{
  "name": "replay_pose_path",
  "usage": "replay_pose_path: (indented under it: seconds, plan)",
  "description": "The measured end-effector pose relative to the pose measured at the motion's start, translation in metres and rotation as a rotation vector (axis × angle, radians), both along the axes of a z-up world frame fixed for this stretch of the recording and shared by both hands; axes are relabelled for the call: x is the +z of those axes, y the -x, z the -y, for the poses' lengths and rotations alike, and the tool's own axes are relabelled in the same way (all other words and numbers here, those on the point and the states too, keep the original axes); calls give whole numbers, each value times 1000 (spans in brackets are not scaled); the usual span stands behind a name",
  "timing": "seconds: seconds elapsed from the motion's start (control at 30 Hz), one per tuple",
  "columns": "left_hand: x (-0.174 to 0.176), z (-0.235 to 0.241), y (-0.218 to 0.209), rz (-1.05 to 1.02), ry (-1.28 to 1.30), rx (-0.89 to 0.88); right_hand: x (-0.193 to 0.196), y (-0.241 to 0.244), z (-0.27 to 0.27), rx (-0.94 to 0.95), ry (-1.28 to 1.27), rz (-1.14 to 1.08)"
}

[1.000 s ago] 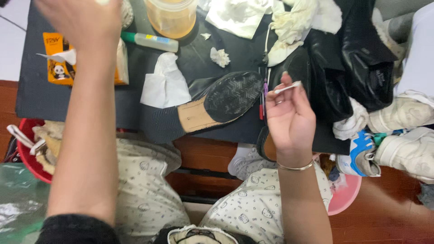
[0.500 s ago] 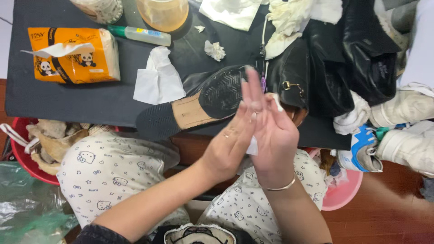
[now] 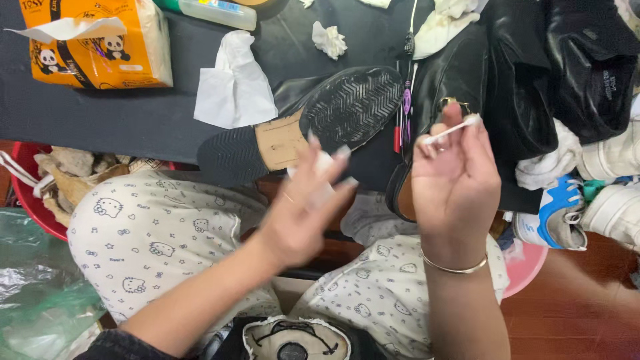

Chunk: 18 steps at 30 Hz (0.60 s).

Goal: The person cleans the sole of a black shoe using a cotton swab and a tissue. They scrub the textured sole, wipe it with a tissue, and repeat the process to remove dirt.

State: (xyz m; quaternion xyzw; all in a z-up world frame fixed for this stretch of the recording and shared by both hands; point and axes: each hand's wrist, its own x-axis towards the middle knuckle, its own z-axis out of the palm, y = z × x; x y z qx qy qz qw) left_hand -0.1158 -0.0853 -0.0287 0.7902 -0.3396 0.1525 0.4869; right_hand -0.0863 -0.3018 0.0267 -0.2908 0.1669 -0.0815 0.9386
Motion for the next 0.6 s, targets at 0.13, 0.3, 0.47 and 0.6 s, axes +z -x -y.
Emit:
replay_pose_path:
  seconds: [0.13, 0.3, 0.47, 0.6]
  plan:
    - [12, -27, -55, -168, -144, 116, -23, 16, 9, 8, 365, -74]
    - [18, -27, -90, -226, -772, 215, -45, 19, 13, 41, 521, -134]
    - [5, -16, -67, -129, -1041, 342, -57, 23, 14, 262, 675, -81]
    - [-3, -21, -66, -111, -960, 294, -58, 30, -1, 343, 1002, -77]
